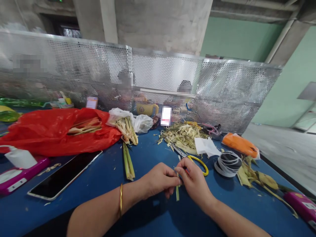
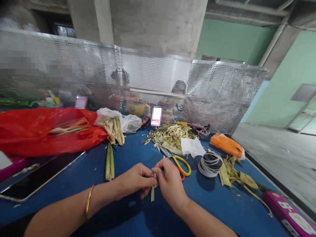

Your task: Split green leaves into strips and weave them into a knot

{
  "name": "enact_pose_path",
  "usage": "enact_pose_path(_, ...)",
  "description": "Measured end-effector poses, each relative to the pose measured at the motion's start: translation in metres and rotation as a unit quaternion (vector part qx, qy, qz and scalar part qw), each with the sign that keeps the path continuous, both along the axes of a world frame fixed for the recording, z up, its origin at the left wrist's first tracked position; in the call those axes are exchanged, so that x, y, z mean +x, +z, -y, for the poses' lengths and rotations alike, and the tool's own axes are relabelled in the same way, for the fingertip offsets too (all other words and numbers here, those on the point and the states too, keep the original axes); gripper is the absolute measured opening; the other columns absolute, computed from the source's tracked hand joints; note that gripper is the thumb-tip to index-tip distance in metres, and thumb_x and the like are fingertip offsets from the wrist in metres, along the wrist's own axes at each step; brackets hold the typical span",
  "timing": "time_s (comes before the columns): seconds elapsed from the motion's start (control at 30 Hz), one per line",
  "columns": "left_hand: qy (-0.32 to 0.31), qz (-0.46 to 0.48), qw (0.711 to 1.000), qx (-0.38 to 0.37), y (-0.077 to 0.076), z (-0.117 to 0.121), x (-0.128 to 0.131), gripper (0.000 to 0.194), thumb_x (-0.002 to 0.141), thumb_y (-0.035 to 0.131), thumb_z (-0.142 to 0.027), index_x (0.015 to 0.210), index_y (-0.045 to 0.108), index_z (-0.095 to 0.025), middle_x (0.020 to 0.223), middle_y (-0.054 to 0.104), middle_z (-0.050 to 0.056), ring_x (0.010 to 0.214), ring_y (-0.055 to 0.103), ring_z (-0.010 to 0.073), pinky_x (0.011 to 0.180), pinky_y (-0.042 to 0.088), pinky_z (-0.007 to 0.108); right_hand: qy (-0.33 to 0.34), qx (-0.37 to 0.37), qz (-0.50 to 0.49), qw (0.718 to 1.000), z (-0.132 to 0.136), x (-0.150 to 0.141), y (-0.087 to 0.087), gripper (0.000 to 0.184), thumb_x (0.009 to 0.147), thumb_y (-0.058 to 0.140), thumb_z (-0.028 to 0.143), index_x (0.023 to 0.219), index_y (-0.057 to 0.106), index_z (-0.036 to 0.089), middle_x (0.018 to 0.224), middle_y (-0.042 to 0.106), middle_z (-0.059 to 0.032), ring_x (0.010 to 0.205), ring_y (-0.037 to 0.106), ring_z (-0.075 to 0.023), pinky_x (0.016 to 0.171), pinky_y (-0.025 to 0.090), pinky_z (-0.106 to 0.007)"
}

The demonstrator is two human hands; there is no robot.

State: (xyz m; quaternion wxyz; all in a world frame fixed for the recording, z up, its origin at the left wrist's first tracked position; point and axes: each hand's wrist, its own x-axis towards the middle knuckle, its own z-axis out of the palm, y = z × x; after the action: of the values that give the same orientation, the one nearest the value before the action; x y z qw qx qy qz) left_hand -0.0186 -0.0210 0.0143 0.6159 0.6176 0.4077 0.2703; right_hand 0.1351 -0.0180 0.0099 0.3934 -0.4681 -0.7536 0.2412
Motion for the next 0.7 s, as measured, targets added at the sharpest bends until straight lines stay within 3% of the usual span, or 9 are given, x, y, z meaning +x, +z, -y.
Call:
enact_pose_path(0.13, -0.009, -0.005, 0.999, 0.031, 0.000, 0.000, 0.000, 0.029, 0.070, 0.056, -0.031, 0.046, 0.051, -0.016, 0.041, 0.047, -0.003, 0.038, 0.044, 0.0082, 0.042, 0.036, 0.020, -0.014, 0.010, -0.029, 0.999, -0.001, -0.002, -0.001, 0.017, 0.084, 0.050, 0.025, 0.068, 0.049, 0.019, 0.066, 0.052, 0.0012, 0.063, 0.047, -0.0130, 0.058, 0.036, -0.024)
enact_pose_path(0.33, 0.018, 0.044, 0.999, -0.021, 0.002, -0.003, -0.003, 0.030, 0.068, 0.062, -0.037, 0.049, 0.052, -0.016, 0.042, 0.045, -0.005, 0.039, 0.041, 0.0073, 0.047, 0.038, 0.022, 0.019, -0.151, -0.161, 0.975, -0.008, 0.001, 0.006, 0.026, 0.076, 0.060, 0.043, 0.074, 0.057, 0.018, 0.064, 0.052, 0.0026, 0.058, 0.046, -0.0115, 0.053, 0.037, -0.023)
enact_pose_path(0.47, 0.032, 0.053, 0.996, -0.064, 0.003, -0.002, -0.003, 0.026, 0.067, 0.065, -0.037, 0.054, 0.055, -0.016, 0.039, 0.042, -0.006, 0.037, 0.038, 0.0074, 0.046, 0.037, 0.022, 0.054, -0.205, -0.159, 0.964, -0.008, 0.004, 0.011, 0.028, 0.073, 0.065, 0.043, 0.072, 0.060, 0.015, 0.062, 0.053, 0.0024, 0.059, 0.045, -0.0105, 0.057, 0.036, -0.023)
enact_pose_path(0.57, 0.027, 0.040, 0.998, -0.049, 0.001, -0.001, -0.002, 0.032, 0.069, 0.064, -0.038, 0.049, 0.050, -0.017, 0.037, 0.042, -0.005, 0.037, 0.039, 0.0077, 0.044, 0.034, 0.022, 0.029, -0.207, -0.153, 0.966, -0.006, 0.003, 0.008, 0.027, 0.072, 0.064, 0.040, 0.063, 0.056, 0.016, 0.057, 0.052, 0.0032, 0.055, 0.043, -0.0097, 0.053, 0.034, -0.023)
enact_pose_path(0.7, 0.007, 0.028, 0.999, -0.031, -0.001, 0.001, 0.000, 0.028, 0.069, 0.064, -0.037, 0.053, 0.056, -0.015, 0.040, 0.046, -0.005, 0.038, 0.041, 0.0076, 0.044, 0.033, 0.021, -0.009, -0.161, -0.144, 0.976, -0.007, 0.000, -0.002, 0.026, 0.074, 0.060, 0.037, 0.058, 0.052, 0.018, 0.055, 0.051, 0.0026, 0.051, 0.043, -0.0102, 0.047, 0.035, -0.022)
